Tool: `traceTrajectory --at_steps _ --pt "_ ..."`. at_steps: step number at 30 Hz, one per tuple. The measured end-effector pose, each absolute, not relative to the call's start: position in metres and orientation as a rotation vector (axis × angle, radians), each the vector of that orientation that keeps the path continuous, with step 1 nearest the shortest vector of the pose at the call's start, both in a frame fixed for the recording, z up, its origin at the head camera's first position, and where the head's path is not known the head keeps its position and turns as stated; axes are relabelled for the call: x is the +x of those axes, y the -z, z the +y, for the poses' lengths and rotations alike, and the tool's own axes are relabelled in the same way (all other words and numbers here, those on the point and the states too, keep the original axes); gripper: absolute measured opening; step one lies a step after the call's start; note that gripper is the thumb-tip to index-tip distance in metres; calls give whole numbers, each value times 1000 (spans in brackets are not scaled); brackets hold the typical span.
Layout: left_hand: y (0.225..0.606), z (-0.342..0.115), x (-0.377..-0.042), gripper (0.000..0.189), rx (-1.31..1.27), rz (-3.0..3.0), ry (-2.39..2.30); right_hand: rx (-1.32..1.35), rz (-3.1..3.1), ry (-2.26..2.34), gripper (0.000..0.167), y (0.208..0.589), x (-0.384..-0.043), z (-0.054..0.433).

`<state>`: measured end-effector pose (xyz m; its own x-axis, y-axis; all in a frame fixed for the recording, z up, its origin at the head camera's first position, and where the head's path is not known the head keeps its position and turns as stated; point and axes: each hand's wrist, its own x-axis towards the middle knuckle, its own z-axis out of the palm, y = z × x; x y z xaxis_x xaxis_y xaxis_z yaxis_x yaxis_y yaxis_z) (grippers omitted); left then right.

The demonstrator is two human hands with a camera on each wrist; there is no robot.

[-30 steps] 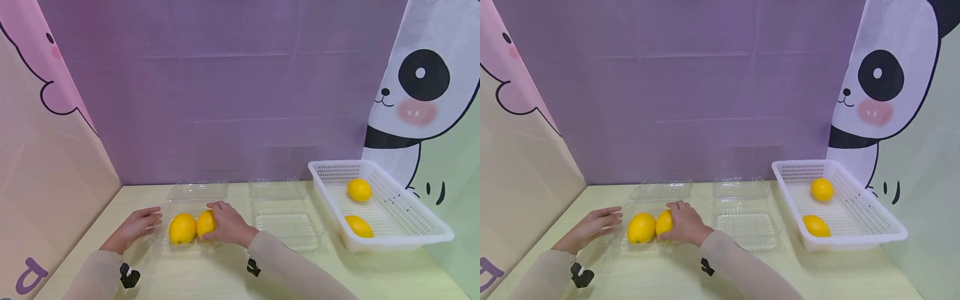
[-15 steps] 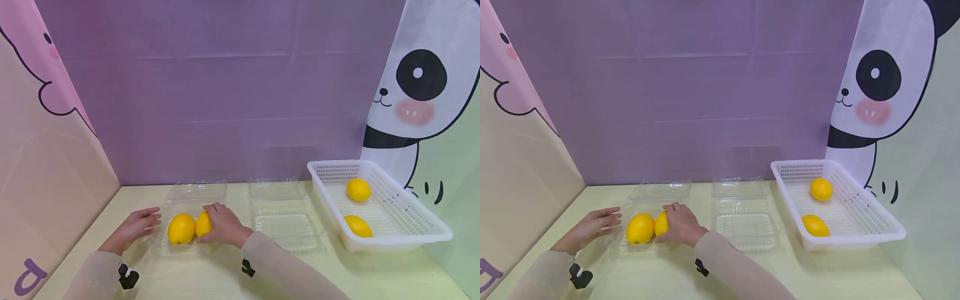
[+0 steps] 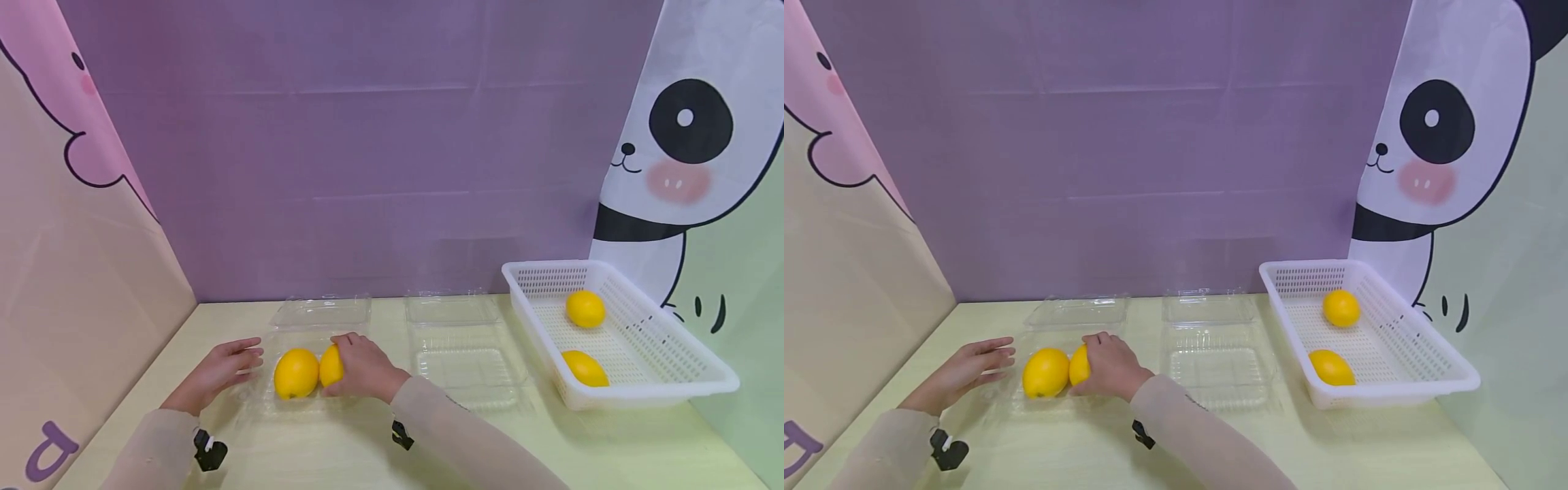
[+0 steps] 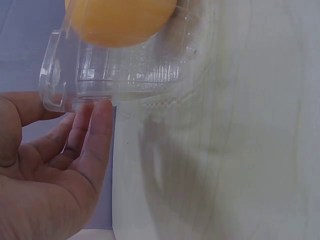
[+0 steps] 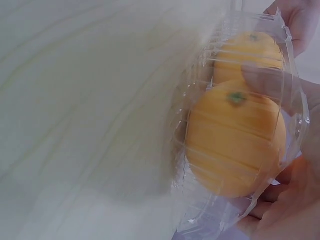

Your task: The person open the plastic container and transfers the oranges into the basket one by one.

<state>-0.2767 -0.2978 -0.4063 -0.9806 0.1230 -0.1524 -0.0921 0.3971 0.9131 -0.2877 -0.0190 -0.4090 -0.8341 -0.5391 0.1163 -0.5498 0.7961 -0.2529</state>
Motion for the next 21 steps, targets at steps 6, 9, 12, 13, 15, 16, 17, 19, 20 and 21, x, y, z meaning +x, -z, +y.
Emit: traceTrajectory --at_steps 6,9,12,13,15,16,17,19,20,21 --pt "407 -298 -277 60 18 2464 -1618 889 -2954 -395 89 407 -287 -20" --pt "406 -298 -278 60 11 2468 -1610 893 -2954 -360 90 406 -287 -20" --pt "406 -298 -279 60 9 2464 -1611 899 -2955 -342 90 406 -287 -21" --pt "406 -298 -279 60 13 2462 -1612 900 -2954 -343 91 406 -288 -21" --pt "406 -298 -279 60 17 2459 -1617 897 -2955 -350 91 406 -288 -21" --pt "406 -298 -278 60 18 2457 -1622 896 -2953 -358 91 406 -289 -21" --pt "406 -298 -278 60 21 2458 -1620 892 -2952 -366 92 407 -289 -21" --pt "406 -298 -277 59 24 2458 -1622 888 -2948 -372 92 407 -289 -21" --pt "406 -298 -277 59 23 2455 -1627 884 -2947 -375 92 407 -289 -21" --pt "406 -298 -277 59 22 2455 -1627 883 -2945 -379 92 407 -289 -21"
